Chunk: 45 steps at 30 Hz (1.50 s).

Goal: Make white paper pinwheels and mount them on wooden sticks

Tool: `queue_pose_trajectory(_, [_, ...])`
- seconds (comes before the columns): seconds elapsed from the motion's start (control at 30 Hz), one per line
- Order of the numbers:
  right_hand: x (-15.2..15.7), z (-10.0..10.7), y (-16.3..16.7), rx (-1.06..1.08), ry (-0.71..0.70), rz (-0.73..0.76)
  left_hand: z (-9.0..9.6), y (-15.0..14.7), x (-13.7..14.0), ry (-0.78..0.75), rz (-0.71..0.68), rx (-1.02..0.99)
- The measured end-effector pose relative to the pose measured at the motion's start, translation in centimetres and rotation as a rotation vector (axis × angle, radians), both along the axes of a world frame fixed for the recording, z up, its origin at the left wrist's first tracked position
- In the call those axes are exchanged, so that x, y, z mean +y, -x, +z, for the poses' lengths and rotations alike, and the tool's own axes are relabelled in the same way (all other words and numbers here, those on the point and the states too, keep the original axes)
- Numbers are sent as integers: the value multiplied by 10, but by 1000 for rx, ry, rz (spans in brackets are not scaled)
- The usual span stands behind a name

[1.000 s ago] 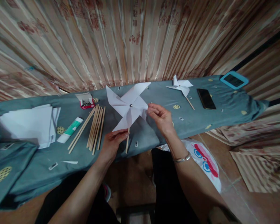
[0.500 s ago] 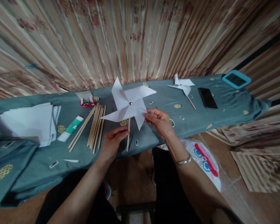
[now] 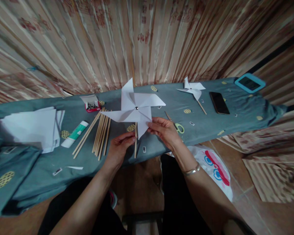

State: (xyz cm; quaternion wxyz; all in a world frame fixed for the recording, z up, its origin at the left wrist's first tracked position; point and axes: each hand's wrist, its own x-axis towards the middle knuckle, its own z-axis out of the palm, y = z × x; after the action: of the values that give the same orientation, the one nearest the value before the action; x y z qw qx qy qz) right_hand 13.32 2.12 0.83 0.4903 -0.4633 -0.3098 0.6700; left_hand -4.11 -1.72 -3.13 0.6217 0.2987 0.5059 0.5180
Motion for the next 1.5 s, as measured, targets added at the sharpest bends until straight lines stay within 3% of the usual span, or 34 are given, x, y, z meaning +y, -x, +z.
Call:
queue_pose_trajectory(0.57, [0,1,-5,39,13,12,3,-1,-1,9,-8,14])
queue_pose_trajectory(1.0, [-5,-4,12,67,5,131,2,-2,-2,-15,-34,5])
queue_pose_trajectory(1.17, [-8,-4,16,-42,-67,193,2,-3,-1,-37,-37,-14])
queue_pose_trajectory(1.3, [-10,4,2,-169,-145,211,1,-1,0,-22,20,-12])
queue_pose_trajectory(1.4, [-10,12,-19,-150,-183,228,0,0,1,-12,45,-20])
queue_pose_trajectory(1.5, [-4,15,-37,-108,-227,77,1,1,0,-7,45,-12])
